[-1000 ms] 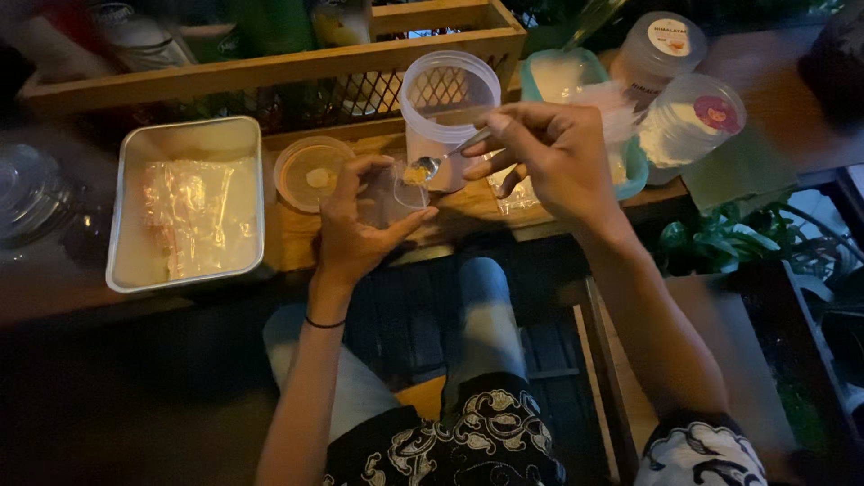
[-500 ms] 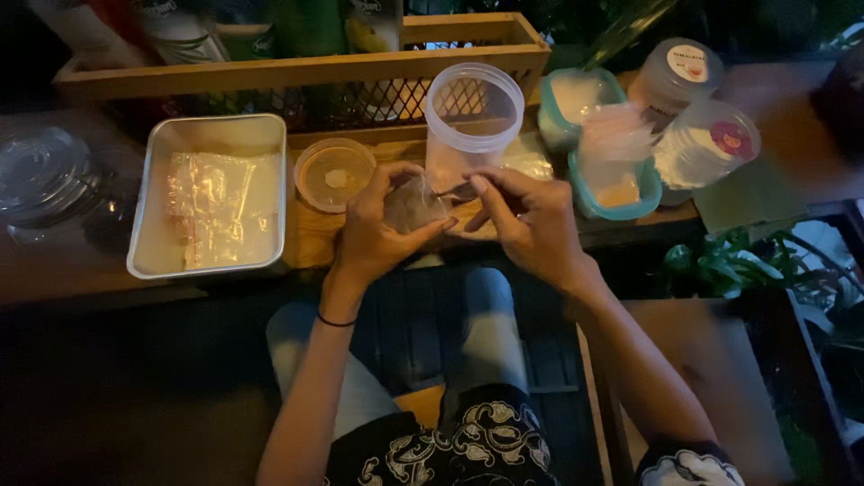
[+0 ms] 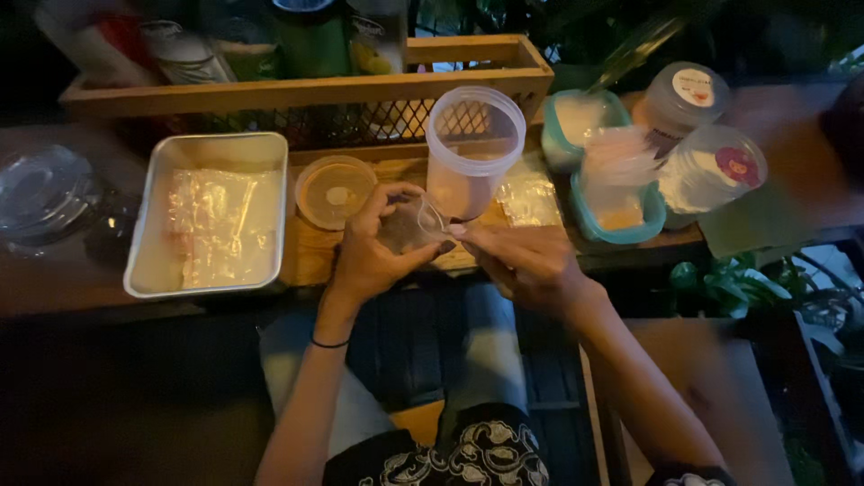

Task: The person scoops yellow powder from a container into a small plastic bag with a spoon and then seals the bag.

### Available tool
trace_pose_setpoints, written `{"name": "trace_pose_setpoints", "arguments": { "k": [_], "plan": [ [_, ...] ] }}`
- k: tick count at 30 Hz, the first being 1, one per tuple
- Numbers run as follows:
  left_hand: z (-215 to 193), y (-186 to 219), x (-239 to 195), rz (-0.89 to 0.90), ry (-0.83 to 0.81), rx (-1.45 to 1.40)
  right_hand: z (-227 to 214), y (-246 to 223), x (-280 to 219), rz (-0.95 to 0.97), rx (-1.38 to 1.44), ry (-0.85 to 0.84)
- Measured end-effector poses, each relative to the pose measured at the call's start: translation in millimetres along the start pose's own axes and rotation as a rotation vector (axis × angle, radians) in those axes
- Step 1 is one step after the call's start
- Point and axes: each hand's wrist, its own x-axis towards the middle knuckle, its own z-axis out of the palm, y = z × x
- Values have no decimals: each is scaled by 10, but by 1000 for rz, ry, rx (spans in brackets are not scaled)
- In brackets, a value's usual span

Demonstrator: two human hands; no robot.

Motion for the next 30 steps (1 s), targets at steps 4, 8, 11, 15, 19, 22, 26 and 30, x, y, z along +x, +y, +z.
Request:
{"name": "trace_pose_setpoints", "arguments": {
  "k": [4, 8, 11, 15, 19, 22, 26, 30],
  "plan": [
    [26, 28, 0, 6, -30, -21, -87, 129, -12, -107, -36, 8],
    [15, 35, 30, -41, -31, -49, -316, 363, -127, -9, 69, -70],
    [11, 38, 36, -45, 4, -19, -540, 573, -118, 91, 149, -121],
    [26, 86, 29, -49, 42, -31, -786, 665, 189, 45, -58, -166],
    [-17, 78, 39, -48, -43, -37, -866, 663, 592, 0, -211, -202],
    [-35, 127, 59, -39, -12, -18, -791, 632, 850, 33, -218, -255],
    [-55, 116, 68, -29, -12, -5, -594, 640, 1136, 122, -368, -557],
    [-41, 59, 57, -69, -65, -76, -250, 844, 1220, 229, -611, -886]
  ]
}}
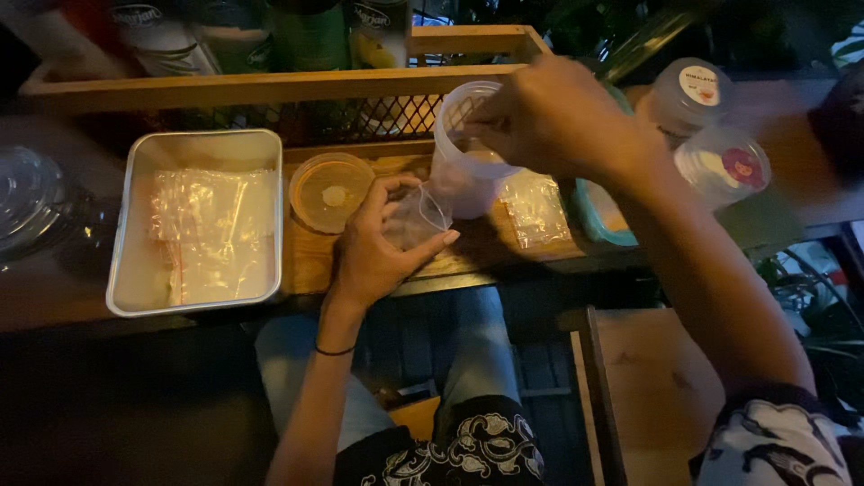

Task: The person scoops yellow powder from a container into a small plastic bag with a spoon and then seals the bag.

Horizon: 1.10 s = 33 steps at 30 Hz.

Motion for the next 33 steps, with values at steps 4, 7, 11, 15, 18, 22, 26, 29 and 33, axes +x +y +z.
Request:
{"name": "trace_pose_setpoints", "arguments": {
  "k": [4, 7, 11, 15, 18, 22, 26, 29, 33],
  "plan": [
    [7, 19, 6, -33, -8, 31, 82, -11, 242, 66, 41, -96],
    [2, 19, 5, -54, 12, 34, 158, 37, 318, -82, 39, -101],
    [-12, 4, -3, -47, -39, 54, 240, 43, 368, -47, -28, -152],
    [-4, 2, -2, -26, -52, 43, 449, 144, 415, -49, 167, -23],
    [16, -8, -11, -17, -23, 50, 527, 202, 394, -137, 295, 101],
    [1, 18, -7, -30, -42, 58, 475, 197, 309, -167, 298, 179],
    [-3, 32, -3, -3, -71, 29, 244, 79, 228, -156, 447, 80],
    [8, 45, -9, 8, -61, 54, 207, 102, 227, -164, 437, -20],
    [14, 20, -6, 55, -59, 75, 166, 162, 269, -264, 398, -140]
  ]
}}
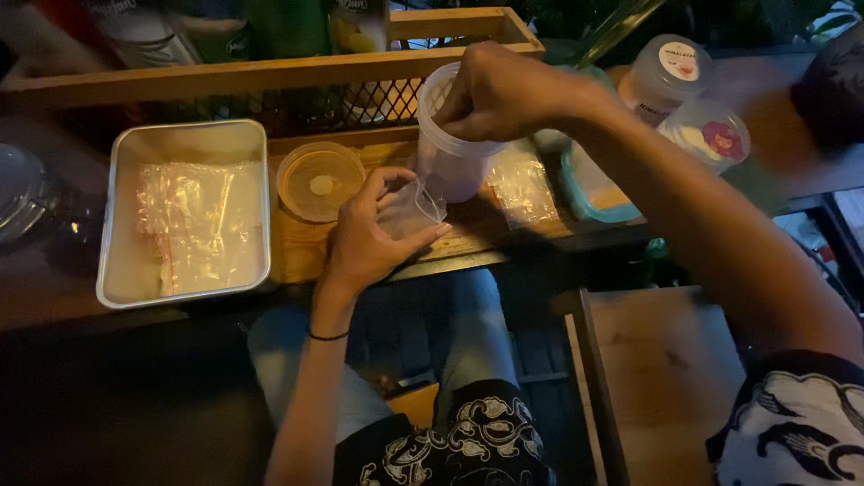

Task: The person scoops yellow powder from a container into a small plastic bag with a spoon and then seals the bag.

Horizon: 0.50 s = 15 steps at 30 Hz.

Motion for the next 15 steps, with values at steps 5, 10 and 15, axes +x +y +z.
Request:
{"name": "trace_pose_setpoints", "arguments": {
  "k": [5, 10, 15],
  "plan": [
    [5, 19, 10, 1, -7, -31, -94, 40, 2, 32, -19, -162],
    [6, 14, 5, -2, -27, -69, -152, -23, -14, 180, -16, -217],
    [29, -9, 7, 5, -6, -43, -192, -93, -104, 256, 171, -56]
  ]
}}
